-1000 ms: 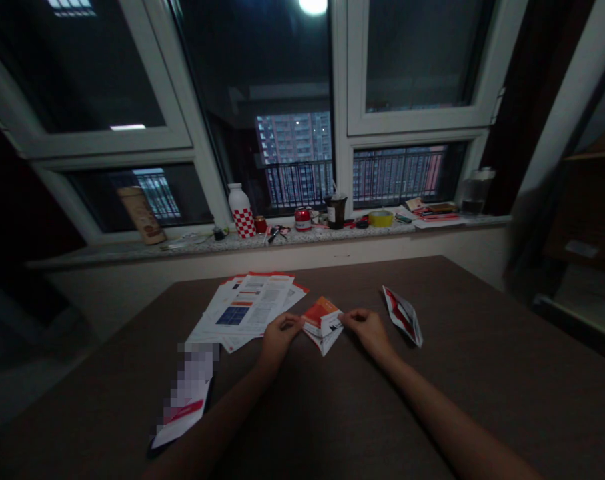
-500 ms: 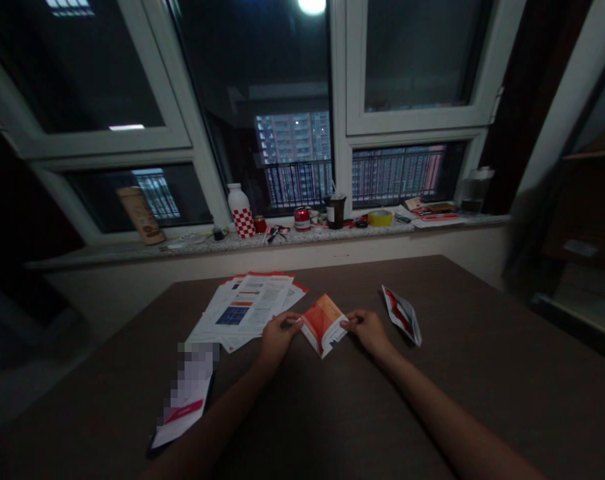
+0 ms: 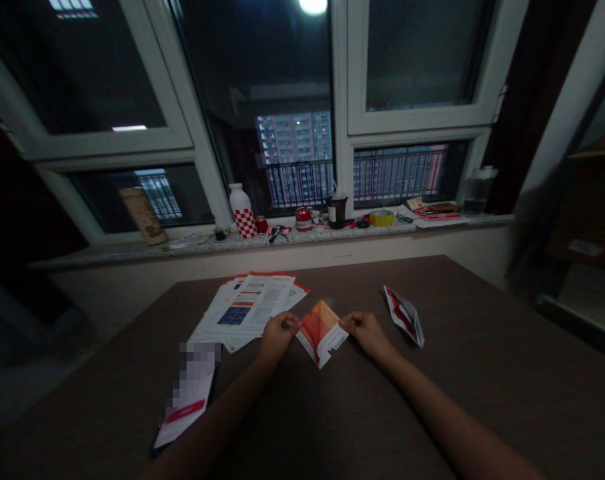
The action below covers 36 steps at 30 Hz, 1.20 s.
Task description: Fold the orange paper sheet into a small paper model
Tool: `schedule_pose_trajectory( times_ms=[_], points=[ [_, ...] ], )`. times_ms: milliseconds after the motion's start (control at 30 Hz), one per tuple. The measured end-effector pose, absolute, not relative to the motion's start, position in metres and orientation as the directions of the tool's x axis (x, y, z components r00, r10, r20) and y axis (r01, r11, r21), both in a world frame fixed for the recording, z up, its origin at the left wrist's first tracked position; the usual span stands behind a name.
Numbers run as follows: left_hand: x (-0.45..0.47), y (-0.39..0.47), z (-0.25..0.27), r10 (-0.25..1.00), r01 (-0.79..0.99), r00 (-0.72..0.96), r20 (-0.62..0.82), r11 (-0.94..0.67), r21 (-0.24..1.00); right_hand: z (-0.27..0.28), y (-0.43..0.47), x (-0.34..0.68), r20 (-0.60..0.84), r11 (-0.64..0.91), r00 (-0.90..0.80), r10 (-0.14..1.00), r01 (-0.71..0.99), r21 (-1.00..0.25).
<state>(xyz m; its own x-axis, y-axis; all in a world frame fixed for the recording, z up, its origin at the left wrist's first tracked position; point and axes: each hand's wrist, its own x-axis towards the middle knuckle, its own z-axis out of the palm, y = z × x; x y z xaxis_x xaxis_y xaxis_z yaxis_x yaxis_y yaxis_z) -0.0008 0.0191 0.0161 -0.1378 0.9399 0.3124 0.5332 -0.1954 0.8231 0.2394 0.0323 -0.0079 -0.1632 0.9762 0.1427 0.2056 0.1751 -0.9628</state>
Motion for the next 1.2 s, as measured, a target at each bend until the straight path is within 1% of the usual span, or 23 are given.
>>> schedule_pose_trajectory(
  times_ms=[200,300,433,500,633,733,867,967,1033,1133,1200],
  points=[
    [0.005,0.015,0.021,0.935,0.557,-0.152,0.321,-0.187,0.809,-0.003,0.026,0.231,0.184,0.209,-0.105,0.977,0.327,-0.922],
    [0.006,0.012,0.024,0.930,0.575,-0.156,0.334,-0.189,0.796,0.002,0.023,0.228,0.250,0.281,-0.129,0.960,0.388,-0.878],
    [0.005,0.010,0.026,0.939,0.593,-0.144,0.311,-0.170,0.787,0.003,0.021,0.228,0.328,0.366,-0.164,0.930,0.450,-0.814],
    [0.005,0.010,0.026,0.938,0.614,-0.139,0.317,-0.169,0.771,0.002,0.021,0.228,0.323,0.368,-0.177,0.930,0.439,-0.820],
    [0.004,0.012,0.023,0.936,0.628,-0.123,0.331,-0.185,0.756,-0.002,0.023,0.227,0.254,0.320,-0.215,0.943,0.384,-0.866],
    [0.004,0.015,0.019,0.942,0.630,-0.096,0.322,-0.193,0.752,-0.002,0.020,0.226,0.240,0.328,-0.253,0.937,0.408,-0.852],
    [0.004,0.015,0.013,0.944,0.682,-0.083,0.320,-0.180,0.709,0.001,0.015,0.225,0.310,0.404,-0.261,0.915,0.556,-0.727],
    [0.006,0.013,0.009,0.935,0.721,-0.056,0.351,-0.205,0.662,0.002,0.012,0.226,0.338,0.473,-0.330,0.881,0.620,-0.626],
    [0.007,0.013,0.006,0.925,0.751,-0.028,0.378,-0.230,0.619,0.001,0.012,0.227,0.343,0.518,-0.389,0.855,0.668,-0.534],
    [0.008,0.013,0.003,0.925,0.806,0.031,0.379,-0.248,0.538,-0.003,0.012,0.227,0.343,0.531,-0.415,0.843,0.743,-0.406],
    [0.009,0.014,0.000,0.926,0.827,0.087,0.366,-0.272,0.492,-0.005,0.011,0.226,0.347,0.533,-0.419,0.839,0.762,-0.367]
  ],
)
